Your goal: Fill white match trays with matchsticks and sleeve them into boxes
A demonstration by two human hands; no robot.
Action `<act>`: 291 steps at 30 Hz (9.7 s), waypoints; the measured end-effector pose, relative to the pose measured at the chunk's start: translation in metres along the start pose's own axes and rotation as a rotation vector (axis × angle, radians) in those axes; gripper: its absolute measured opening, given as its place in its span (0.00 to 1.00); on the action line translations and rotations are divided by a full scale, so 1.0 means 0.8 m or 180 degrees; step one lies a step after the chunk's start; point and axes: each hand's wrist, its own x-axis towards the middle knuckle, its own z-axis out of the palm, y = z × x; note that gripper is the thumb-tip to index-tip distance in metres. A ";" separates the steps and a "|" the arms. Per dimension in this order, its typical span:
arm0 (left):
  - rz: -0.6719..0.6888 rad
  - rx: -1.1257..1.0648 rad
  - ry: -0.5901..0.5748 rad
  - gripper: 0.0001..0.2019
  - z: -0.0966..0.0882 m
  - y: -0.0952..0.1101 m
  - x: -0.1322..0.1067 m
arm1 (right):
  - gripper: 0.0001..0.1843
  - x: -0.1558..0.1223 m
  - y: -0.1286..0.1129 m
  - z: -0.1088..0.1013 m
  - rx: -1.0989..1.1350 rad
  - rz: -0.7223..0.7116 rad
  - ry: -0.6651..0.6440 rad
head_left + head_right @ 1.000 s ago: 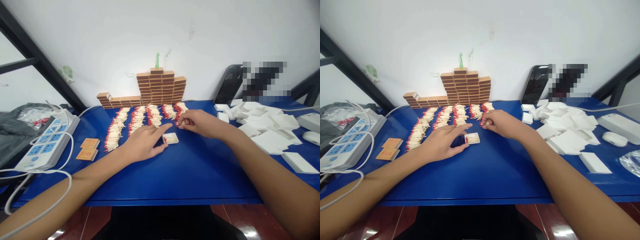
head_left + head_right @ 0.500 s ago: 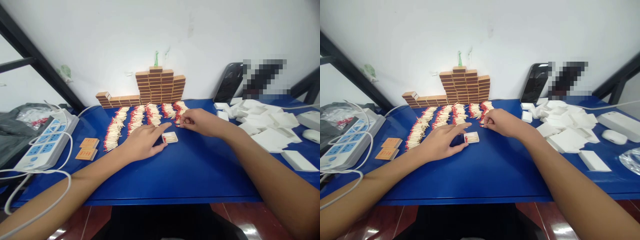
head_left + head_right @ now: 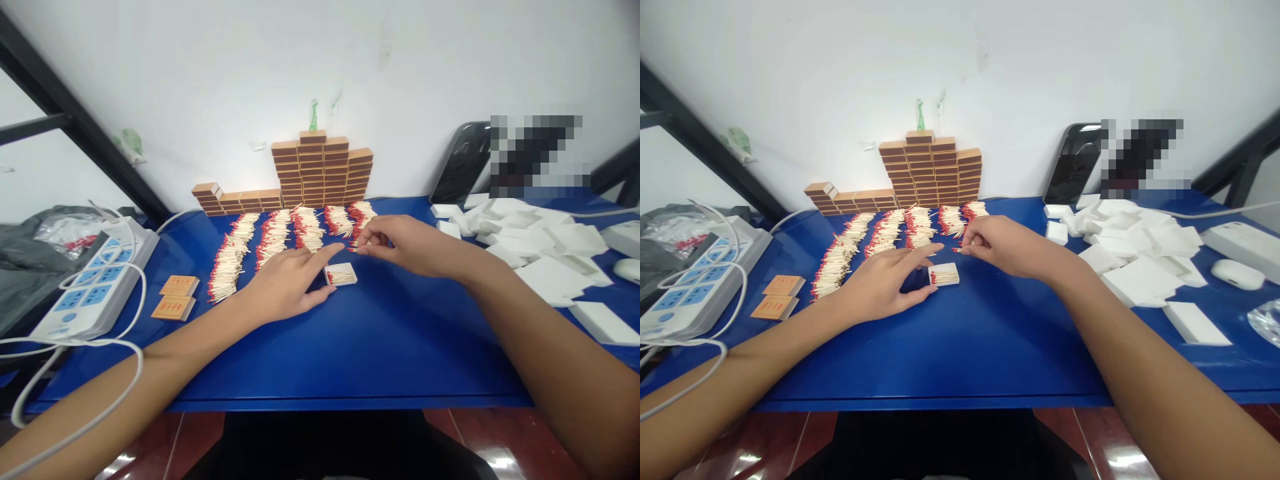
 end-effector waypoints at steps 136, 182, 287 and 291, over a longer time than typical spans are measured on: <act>-0.0045 -0.0116 0.0051 0.33 -0.003 -0.001 0.002 | 0.14 -0.005 -0.014 0.003 0.0369 -0.0149 -0.0081; -0.0009 -0.0212 0.0086 0.35 -0.004 -0.001 0.000 | 0.07 0.006 0.018 -0.004 -0.0639 0.0208 0.0147; -0.0015 -0.0150 0.0105 0.36 -0.003 -0.001 0.000 | 0.10 0.004 0.010 -0.009 -0.0887 0.0687 -0.0257; 0.0011 -0.0205 0.0123 0.37 -0.004 -0.001 0.000 | 0.10 0.003 0.018 -0.005 -0.0904 0.0429 -0.0202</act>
